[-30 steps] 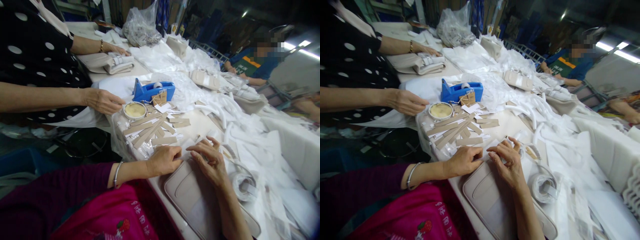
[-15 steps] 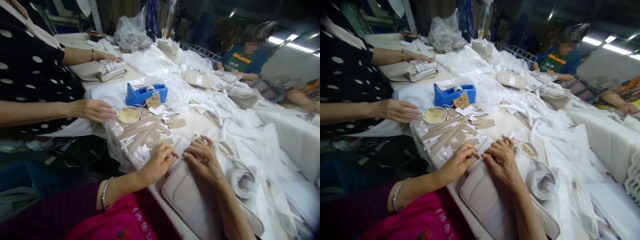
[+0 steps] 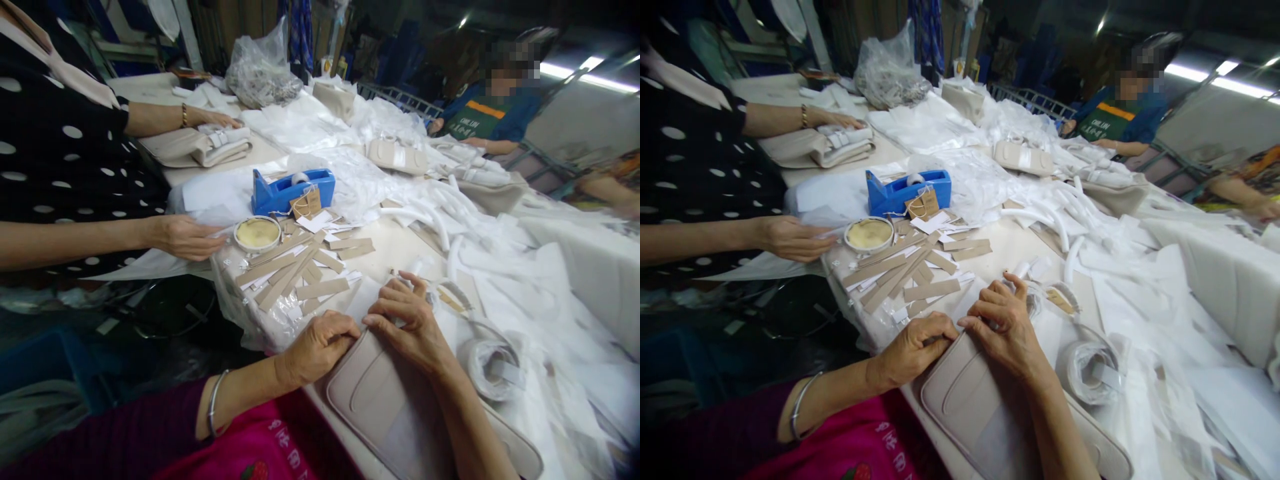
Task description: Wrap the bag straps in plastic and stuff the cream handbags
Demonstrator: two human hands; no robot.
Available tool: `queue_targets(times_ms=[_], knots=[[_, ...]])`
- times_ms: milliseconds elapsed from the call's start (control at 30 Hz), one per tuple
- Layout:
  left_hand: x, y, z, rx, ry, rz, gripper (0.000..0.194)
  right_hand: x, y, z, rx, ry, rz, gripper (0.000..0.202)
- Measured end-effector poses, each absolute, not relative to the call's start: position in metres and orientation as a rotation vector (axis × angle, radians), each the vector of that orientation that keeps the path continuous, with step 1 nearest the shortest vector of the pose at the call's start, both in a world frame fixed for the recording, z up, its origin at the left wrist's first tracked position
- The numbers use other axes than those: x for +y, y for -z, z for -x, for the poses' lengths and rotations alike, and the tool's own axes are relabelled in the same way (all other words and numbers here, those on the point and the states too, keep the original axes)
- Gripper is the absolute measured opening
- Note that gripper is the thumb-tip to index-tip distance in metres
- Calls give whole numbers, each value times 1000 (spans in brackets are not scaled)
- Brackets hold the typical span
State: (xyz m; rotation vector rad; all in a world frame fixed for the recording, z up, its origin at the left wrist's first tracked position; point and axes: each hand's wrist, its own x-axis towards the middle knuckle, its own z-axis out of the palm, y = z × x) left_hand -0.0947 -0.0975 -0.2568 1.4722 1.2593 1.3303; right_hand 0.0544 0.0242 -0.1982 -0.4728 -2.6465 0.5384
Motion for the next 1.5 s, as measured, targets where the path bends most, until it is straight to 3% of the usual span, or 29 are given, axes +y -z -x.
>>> queue_targets(times_ms=[167, 333, 400, 800, 1067, 1500], knots=[[-88, 256, 106, 1447, -1337, -1483, 15, 25, 200, -55, -2683, -526, 489, 23], [-63, 260, 100, 1662, -1155, -1521, 51, 24, 199, -55, -2675, -516, 491, 24], [-54, 263, 94, 1649, -1109, -1556, 55, 24, 198, -55, -2667, -514, 493, 24], [-33, 262, 81, 1252, -1347, -1333, 32, 25, 197, -53, -2583, -580, 416, 22], [-28, 271, 79, 1199, -1348, -1075, 45, 27, 200, -54, -2578, -591, 424, 24], [-28, 262, 81, 1022, -1214, -1235, 32, 28, 202, -54, -2591, -587, 434, 22]])
